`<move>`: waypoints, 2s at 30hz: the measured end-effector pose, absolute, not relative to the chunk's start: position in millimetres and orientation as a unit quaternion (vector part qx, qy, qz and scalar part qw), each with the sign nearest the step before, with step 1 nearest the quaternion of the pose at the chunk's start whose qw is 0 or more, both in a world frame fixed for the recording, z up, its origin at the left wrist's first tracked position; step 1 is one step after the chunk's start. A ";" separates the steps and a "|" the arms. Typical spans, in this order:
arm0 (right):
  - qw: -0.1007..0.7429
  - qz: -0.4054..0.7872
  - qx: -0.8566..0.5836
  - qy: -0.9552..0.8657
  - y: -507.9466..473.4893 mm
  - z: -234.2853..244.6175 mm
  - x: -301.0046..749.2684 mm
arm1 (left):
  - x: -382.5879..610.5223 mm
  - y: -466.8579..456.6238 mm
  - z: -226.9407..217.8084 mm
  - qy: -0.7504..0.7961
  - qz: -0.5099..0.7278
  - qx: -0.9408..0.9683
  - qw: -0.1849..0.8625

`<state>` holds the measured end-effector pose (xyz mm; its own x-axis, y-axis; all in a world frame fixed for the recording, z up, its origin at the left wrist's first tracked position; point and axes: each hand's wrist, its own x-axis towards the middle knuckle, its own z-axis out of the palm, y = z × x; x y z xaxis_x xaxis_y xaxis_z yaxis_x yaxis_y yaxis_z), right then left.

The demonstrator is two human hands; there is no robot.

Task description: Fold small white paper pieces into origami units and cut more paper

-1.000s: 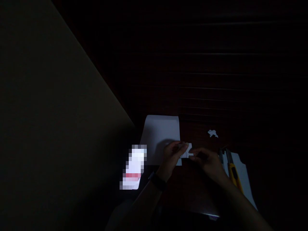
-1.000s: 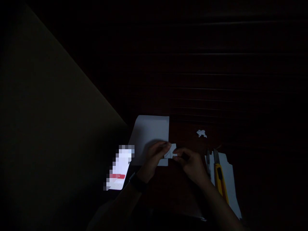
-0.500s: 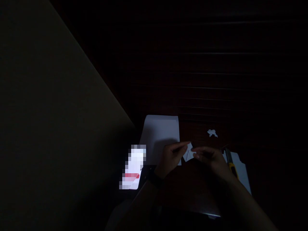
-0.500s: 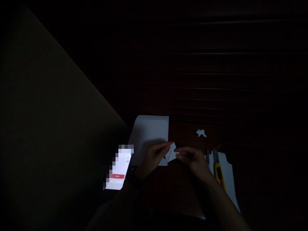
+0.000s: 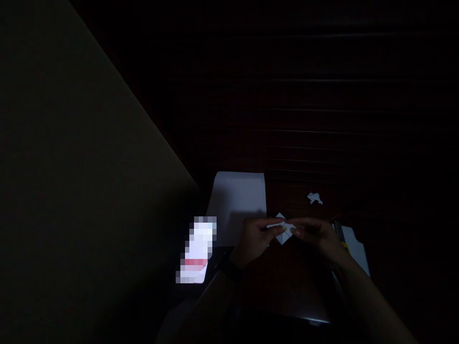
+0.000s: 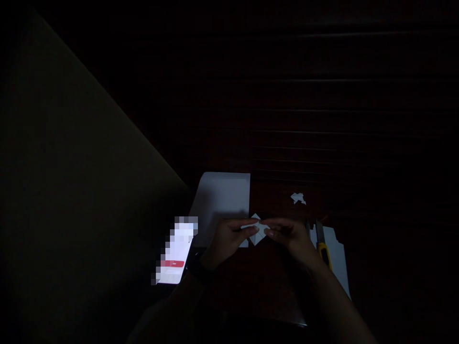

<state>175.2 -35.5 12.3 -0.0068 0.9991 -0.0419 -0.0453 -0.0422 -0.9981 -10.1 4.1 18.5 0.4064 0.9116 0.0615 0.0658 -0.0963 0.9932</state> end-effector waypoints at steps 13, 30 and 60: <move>0.483 0.563 -0.465 -0.484 -38.5 20.9 175.8 | -12.5 10.3 12.6 0.358 0.409 0.634 0.550; 0.444 0.411 -0.555 -0.571 -35.1 21.1 174.0 | -6.9 7.0 13.4 0.352 0.418 0.678 0.491; 0.430 0.379 -0.572 -0.587 -35.5 18.0 164.8 | 0.6 2.2 4.7 0.385 0.434 0.661 0.475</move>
